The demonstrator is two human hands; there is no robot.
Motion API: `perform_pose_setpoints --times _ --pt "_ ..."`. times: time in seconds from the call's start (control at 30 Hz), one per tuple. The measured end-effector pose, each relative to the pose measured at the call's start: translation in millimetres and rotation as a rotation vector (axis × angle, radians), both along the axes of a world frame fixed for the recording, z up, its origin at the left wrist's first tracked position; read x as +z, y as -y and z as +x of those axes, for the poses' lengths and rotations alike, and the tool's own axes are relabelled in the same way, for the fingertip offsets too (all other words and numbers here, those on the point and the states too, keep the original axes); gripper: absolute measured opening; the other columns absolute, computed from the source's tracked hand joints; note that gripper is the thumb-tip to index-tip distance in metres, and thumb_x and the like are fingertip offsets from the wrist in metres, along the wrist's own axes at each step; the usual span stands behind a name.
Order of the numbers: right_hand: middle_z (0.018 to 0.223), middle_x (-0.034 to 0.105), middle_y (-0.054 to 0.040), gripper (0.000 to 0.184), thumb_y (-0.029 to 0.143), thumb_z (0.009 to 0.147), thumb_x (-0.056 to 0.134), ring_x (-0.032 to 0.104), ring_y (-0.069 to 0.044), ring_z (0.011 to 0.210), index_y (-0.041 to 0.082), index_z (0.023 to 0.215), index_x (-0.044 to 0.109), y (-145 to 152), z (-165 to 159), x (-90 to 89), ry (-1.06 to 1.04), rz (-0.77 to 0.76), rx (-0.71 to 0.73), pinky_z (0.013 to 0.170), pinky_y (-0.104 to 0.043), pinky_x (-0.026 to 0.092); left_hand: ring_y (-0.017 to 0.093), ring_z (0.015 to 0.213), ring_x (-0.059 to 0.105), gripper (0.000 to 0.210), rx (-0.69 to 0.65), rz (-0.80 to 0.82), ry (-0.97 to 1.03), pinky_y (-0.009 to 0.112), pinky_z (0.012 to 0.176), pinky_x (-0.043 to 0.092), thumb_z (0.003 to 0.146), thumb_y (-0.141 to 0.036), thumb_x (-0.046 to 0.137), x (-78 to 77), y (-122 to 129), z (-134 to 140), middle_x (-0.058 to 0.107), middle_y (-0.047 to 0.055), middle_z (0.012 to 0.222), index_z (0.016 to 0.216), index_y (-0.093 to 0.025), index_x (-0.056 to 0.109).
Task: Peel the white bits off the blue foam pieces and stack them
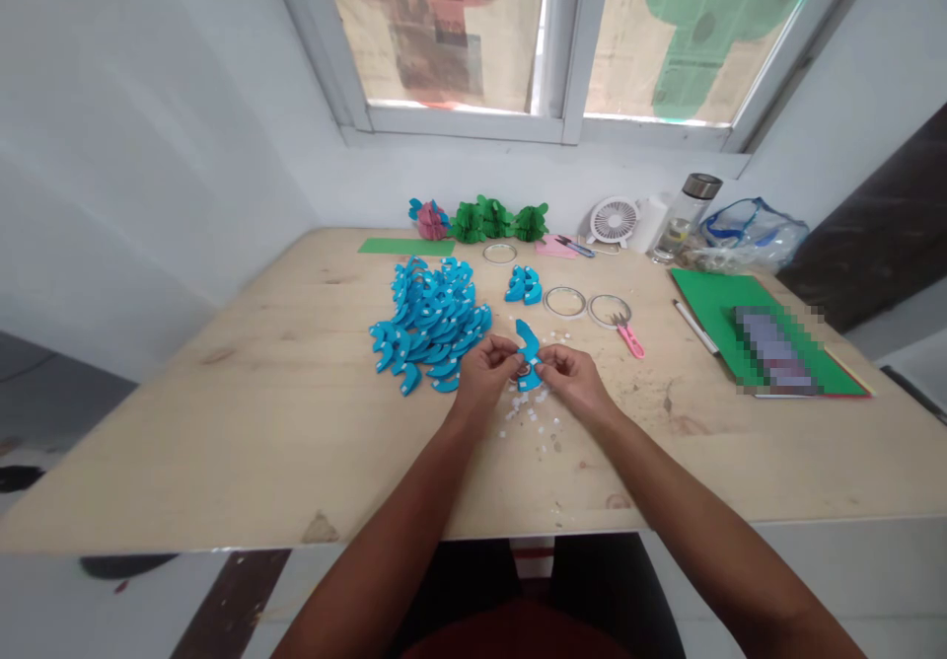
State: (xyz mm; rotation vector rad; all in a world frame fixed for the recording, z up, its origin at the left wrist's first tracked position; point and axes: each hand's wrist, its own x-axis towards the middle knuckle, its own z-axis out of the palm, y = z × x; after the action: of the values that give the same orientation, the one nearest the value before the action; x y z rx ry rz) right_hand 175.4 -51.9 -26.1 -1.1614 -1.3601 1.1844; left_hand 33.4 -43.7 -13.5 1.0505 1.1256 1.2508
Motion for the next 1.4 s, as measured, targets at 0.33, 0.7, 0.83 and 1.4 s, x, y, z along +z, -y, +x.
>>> perform_pose_setpoints --times 0.33,0.7,0.83,1.4 --pt "0.052 0.047 0.0047 0.017 0.031 0.065 0.063 0.041 -0.009 0.047 0.016 0.069 0.060 -2 -2 -4.5 0.011 0.006 -0.095 0.047 -0.022 0.033 0.016 0.071 0.060 0.014 0.105 0.272 -0.318 0.026 0.063 0.046 0.066 -0.024 0.062 -6.0 2 -1 0.064 0.002 0.076 0.079 -0.017 0.058" --pt "0.052 0.049 0.0035 0.015 0.029 0.067 0.059 0.041 -0.010 0.049 0.016 0.073 0.063 -4 2 -13.0 0.162 0.063 -0.133 0.048 -0.022 0.035 0.021 0.082 0.057 0.012 0.081 0.779 -0.892 0.034 0.076 0.044 0.079 -0.020 0.052 -18.0 1 2 0.065 0.007 0.079 0.082 -0.019 0.063" --pt "0.054 0.051 0.0031 0.016 0.029 0.067 0.059 0.044 -0.011 0.050 0.015 0.075 0.063 -3 1 -12.4 0.159 0.060 -0.113 0.049 -0.022 0.036 0.021 0.082 0.058 0.011 0.090 0.744 -0.910 0.033 0.075 0.044 0.080 -0.020 0.052 -19.7 0 1 0.065 0.006 0.079 0.080 -0.019 0.062" --pt "0.052 0.051 0.0026 0.016 0.028 0.065 0.058 0.045 -0.011 0.049 0.016 0.073 0.065 -5 1 -18.8 0.187 0.030 -0.133 0.047 -0.022 0.037 0.021 0.078 0.056 0.009 0.057 0.704 -0.944 0.033 0.073 0.043 0.076 -0.016 0.053 -19.7 -1 1 0.064 0.005 0.073 0.072 -0.020 0.060"
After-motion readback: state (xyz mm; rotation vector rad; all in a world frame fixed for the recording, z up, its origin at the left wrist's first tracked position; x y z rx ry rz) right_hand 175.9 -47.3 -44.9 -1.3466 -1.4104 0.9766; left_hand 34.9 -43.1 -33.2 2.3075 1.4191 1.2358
